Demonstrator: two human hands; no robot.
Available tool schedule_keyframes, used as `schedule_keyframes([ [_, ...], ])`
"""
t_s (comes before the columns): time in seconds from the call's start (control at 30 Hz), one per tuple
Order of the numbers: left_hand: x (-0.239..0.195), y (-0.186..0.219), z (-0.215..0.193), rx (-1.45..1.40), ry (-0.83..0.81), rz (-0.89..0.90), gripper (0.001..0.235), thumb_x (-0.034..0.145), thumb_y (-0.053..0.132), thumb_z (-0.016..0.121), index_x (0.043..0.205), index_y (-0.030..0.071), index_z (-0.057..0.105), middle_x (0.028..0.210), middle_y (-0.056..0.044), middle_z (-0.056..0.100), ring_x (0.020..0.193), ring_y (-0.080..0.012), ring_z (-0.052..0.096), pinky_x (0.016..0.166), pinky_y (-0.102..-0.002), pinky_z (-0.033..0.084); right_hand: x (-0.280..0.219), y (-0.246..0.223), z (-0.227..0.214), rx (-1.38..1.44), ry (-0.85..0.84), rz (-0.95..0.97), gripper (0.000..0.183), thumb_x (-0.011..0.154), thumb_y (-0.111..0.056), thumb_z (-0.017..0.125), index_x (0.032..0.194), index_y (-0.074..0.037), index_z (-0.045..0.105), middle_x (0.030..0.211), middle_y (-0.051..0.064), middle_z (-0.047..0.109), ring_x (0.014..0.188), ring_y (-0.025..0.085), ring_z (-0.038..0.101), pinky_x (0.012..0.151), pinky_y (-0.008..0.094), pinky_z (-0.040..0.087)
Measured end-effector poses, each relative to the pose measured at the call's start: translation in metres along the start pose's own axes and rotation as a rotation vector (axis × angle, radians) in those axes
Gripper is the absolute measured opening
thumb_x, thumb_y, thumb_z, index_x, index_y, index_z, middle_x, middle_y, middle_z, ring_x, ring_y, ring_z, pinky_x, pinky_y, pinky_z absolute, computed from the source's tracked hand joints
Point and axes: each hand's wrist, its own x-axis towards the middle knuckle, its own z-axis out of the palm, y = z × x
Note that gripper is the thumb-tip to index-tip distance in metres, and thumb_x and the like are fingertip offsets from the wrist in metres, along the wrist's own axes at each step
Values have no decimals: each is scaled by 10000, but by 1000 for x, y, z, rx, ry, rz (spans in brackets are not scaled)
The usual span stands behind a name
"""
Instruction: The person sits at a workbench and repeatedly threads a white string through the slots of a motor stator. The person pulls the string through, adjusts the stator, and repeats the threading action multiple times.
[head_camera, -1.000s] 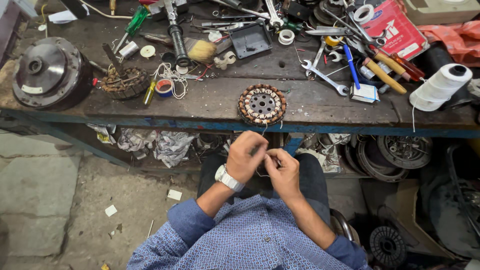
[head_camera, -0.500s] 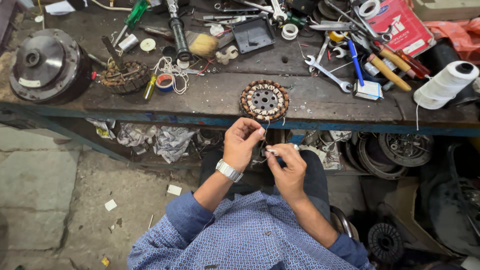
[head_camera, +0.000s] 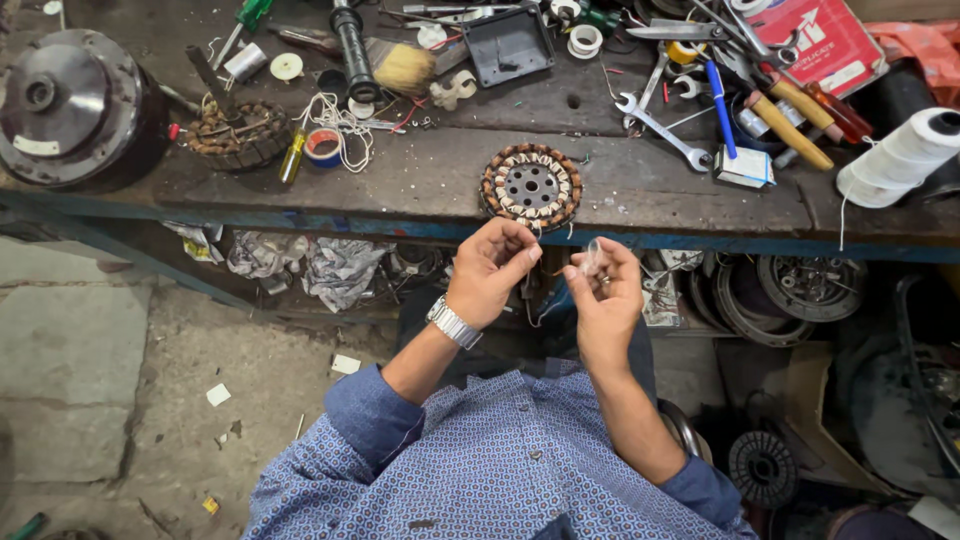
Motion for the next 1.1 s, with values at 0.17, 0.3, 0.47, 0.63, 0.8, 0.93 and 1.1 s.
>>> schedule_keyframes([
  [0.17,-1,1,-3,146,23,-3,90,959,38,701,1029,19,648,920,15,679,845,-44,631,759,-217,516,-1,1,0,220,-144,229,223,949,30,686,1171,30,697,1042,108,737,932,149,696,883,285,572],
  [0.3,0,-3,1,139,79,-2,94,972,46,702,1040,11,650,909,6,677,825,-48,629,748,-220,517,-6,-3,-1,64,-175,43,145,953,58,695,1088,20,731,1082,94,721,962,128,662,876,255,529],
  [0.47,5,4,8,67,62,40,130,966,39,700,1080,18,641,968,15,682,890,-46,645,807,-228,536,-1,-17,3,-29,-215,-106,133,947,69,681,1064,14,714,1116,66,689,973,93,640,835,228,512],
  [0.63,13,26,5,295,156,180,226,924,54,718,1141,60,659,964,-10,697,868,-85,673,800,-240,563,4,-28,7,-243,-72,-189,82,990,61,678,1052,28,720,1035,65,701,916,86,622,812,222,495],
  [0.8,53,54,-45,979,288,779,162,916,68,745,1057,54,666,998,-111,677,981,-312,625,888,-416,505,14,-27,13,-122,-19,-84,66,1001,12,687,1061,26,710,937,29,710,844,66,647,781,215,525],
  [0.93,82,58,-92,1200,437,758,147,941,83,749,1055,46,665,1003,-116,659,972,-304,611,896,-438,492,16,-24,15,-96,2,-45,70,991,0,695,1052,32,701,925,19,715,820,61,655,770,213,540],
  [1.1,89,40,-110,1020,487,552,175,908,125,764,1024,38,665,961,-104,649,930,-284,618,841,-408,500,17,-24,21,-106,43,-51,53,1006,-2,693,1045,34,694,911,23,706,778,70,674,730,221,562],
])
